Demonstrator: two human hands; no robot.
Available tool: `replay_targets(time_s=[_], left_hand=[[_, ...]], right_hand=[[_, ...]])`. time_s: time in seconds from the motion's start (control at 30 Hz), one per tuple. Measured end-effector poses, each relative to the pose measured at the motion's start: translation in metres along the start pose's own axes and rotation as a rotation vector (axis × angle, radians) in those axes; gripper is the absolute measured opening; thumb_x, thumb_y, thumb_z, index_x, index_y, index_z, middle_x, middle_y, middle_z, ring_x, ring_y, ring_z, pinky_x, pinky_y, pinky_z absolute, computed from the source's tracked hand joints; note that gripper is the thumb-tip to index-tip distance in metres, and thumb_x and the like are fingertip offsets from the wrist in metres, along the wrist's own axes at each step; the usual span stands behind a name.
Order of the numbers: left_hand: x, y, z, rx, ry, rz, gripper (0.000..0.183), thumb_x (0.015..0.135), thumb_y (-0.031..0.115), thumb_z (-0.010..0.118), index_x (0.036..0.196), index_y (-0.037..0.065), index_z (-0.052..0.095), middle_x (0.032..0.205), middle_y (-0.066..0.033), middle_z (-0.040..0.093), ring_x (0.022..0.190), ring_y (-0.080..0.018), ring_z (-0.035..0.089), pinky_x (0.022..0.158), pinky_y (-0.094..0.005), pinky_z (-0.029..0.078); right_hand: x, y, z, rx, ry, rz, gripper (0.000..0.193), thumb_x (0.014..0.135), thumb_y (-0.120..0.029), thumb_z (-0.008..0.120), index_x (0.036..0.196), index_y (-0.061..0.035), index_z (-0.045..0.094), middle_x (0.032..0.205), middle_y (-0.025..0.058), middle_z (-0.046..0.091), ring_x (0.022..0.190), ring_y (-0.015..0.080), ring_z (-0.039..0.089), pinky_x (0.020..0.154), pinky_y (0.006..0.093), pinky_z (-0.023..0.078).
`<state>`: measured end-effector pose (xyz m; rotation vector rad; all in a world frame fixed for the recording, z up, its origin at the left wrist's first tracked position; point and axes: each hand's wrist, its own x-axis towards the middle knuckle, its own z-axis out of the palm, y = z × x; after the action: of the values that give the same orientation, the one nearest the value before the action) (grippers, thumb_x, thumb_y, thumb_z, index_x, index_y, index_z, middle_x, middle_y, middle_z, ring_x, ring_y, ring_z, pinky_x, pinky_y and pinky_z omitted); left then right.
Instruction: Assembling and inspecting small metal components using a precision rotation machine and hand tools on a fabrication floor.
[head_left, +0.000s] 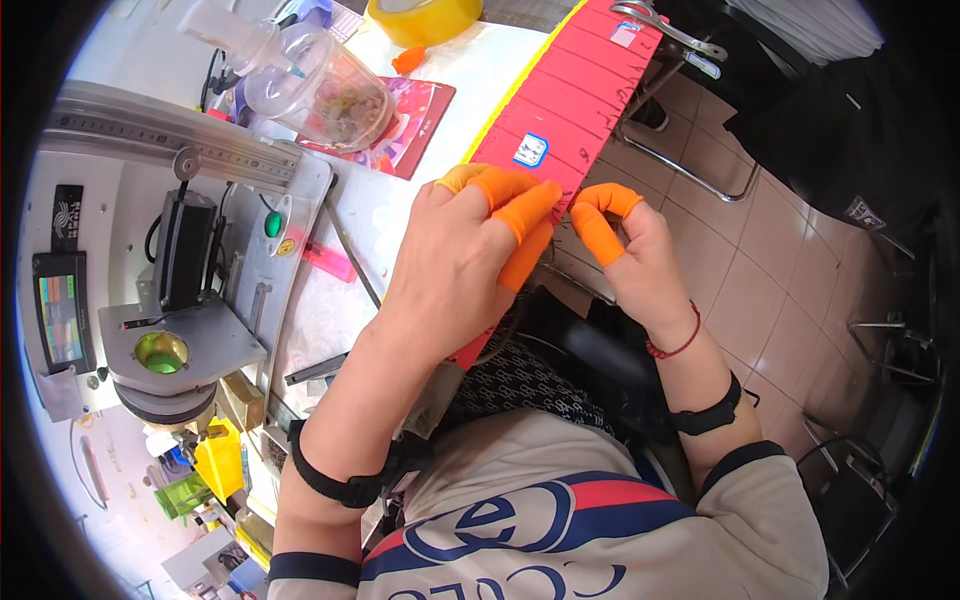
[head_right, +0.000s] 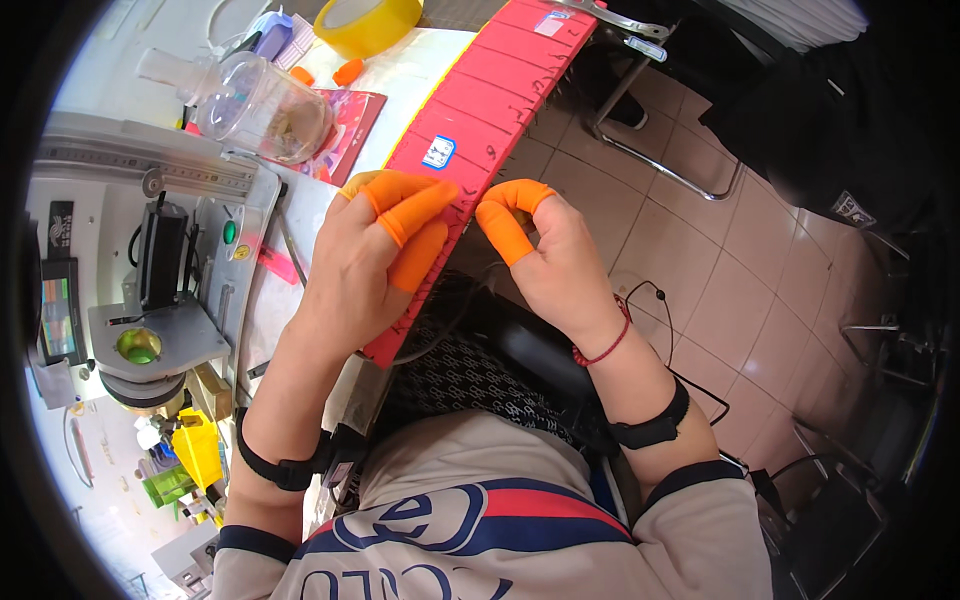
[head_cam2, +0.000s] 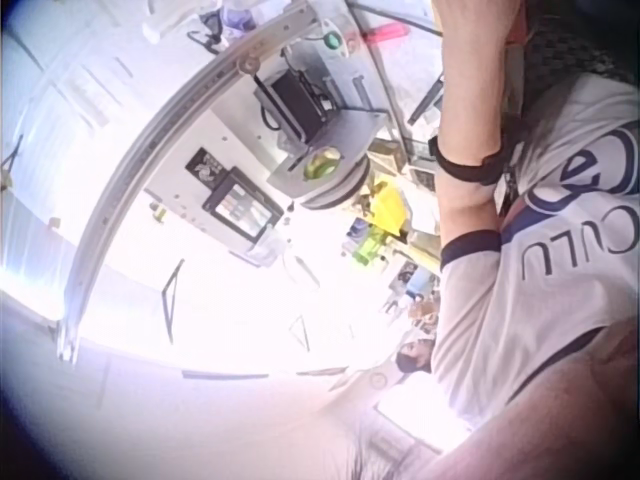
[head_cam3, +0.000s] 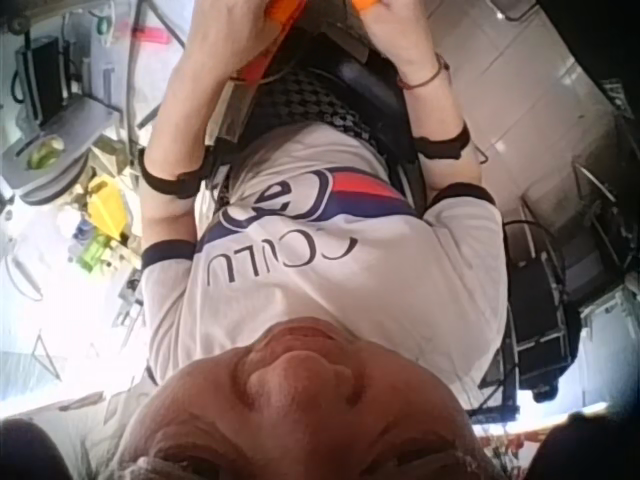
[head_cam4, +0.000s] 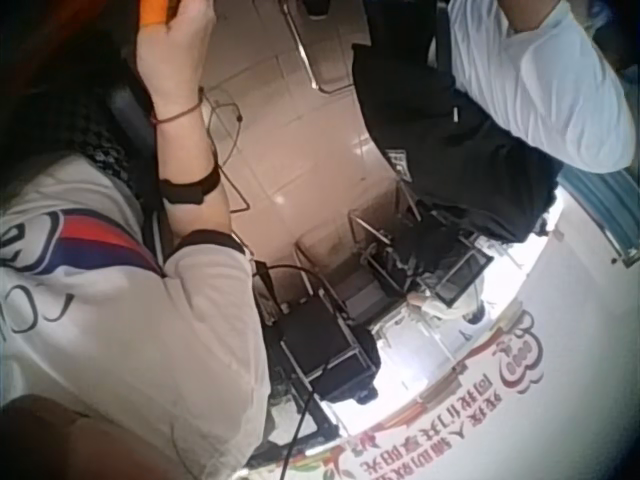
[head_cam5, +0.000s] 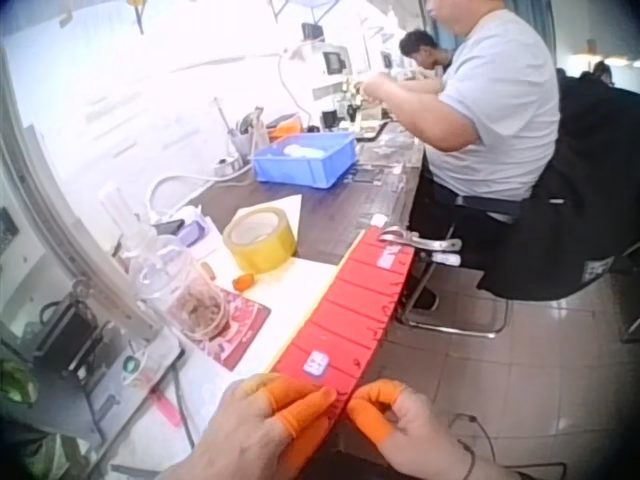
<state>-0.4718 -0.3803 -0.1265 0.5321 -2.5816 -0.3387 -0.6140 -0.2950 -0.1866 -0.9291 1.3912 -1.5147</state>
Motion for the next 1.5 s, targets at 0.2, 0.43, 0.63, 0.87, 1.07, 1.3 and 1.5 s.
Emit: replay_targets(time_s=[0.2,0.43,0.63,0.87,1.07,1.3,1.5], left_hand=[[0.015,0.003,-0.002,0.115,-0.096,0.022,0.026,0.069,0.008,0.062,0.095,0.007,0.060,0.084,-0.0046,0.056,0.074,-0.0235,0.050,0.067,-0.0331,0.038],[0.001,0.028,-0.011,0.021,0.098,-0.021,0.015,0.064,0.005,0.061,0.078,0.005,0.055,0.089,-0.0094,0.052,0.076,-0.0257,0.050,0.067,-0.0348,0.036],[-0.049,0.059,-0.069,0.096,0.133,-0.075,0.024,0.057,0.002,0.062,0.079,0.007,0.054,0.088,-0.0070,0.051,0.077,-0.0244,0.050,0.067,-0.0350,0.036],[-0.131,0.085,-0.138,0.147,0.205,-0.201,0.028,0.059,0.004,0.065,0.085,0.008,0.055,0.094,-0.0078,0.054,0.078,-0.0229,0.052,0.066,-0.0353,0.038],[-0.206,0.100,-0.195,0.245,0.576,-0.261,0.036,0.067,0.000,0.061,0.102,0.001,0.052,0.102,-0.0178,0.051,0.086,-0.0279,0.053,0.070,-0.0343,0.043],[-0.282,0.077,-0.228,0.362,0.769,-0.481,0.030,0.070,0.001,0.060,0.100,0.001,0.055,0.102,-0.0188,0.053,0.092,-0.0311,0.052,0.080,-0.0370,0.042],[-0.304,0.061,-0.234,0.425,0.831,-0.584,0.025,0.071,-0.002,0.059,0.096,0.000,0.058,0.097,-0.0171,0.056,0.090,-0.0298,0.053,0.079,-0.0352,0.042]], right_hand=[[-0.002,-0.007,0.000,-0.350,0.053,-0.241,0.014,0.073,-0.003,0.059,0.087,-0.0004,0.058,0.082,0.0119,0.058,0.075,0.0269,0.055,0.069,0.0307,0.043],[-0.023,-0.031,0.006,-0.847,0.138,-0.688,0.017,0.071,-0.009,0.061,0.088,-0.0063,0.058,0.087,0.0059,0.055,0.076,0.0241,0.051,0.068,0.0340,0.039],[-0.053,-0.056,0.035,-0.715,-0.140,-0.948,0.023,0.068,-0.010,0.060,0.091,-0.0079,0.059,0.091,0.0021,0.053,0.081,0.0192,0.051,0.069,0.0342,0.039],[-0.078,-0.087,0.105,-0.574,-0.411,-1.143,0.023,0.068,-0.009,0.059,0.091,-0.0078,0.057,0.095,0.0047,0.051,0.089,0.0214,0.051,0.074,0.0360,0.039],[-0.060,-0.168,0.170,0.008,-0.567,-0.608,0.005,0.085,-0.005,0.046,0.088,-0.0023,0.043,0.076,0.0090,0.054,0.062,0.0136,0.053,0.057,0.0238,0.043],[0.066,-0.376,0.273,0.309,-0.196,-0.905,0.020,0.089,-0.024,0.044,0.090,-0.0054,0.049,0.057,-0.0012,0.040,0.048,0.0052,0.033,0.043,0.0195,0.026],[0.145,-0.510,0.299,0.316,0.055,-0.970,0.018,0.082,-0.019,0.047,0.098,-0.0099,0.049,0.070,0.0004,0.046,0.050,0.0065,0.037,0.039,0.0191,0.025]])
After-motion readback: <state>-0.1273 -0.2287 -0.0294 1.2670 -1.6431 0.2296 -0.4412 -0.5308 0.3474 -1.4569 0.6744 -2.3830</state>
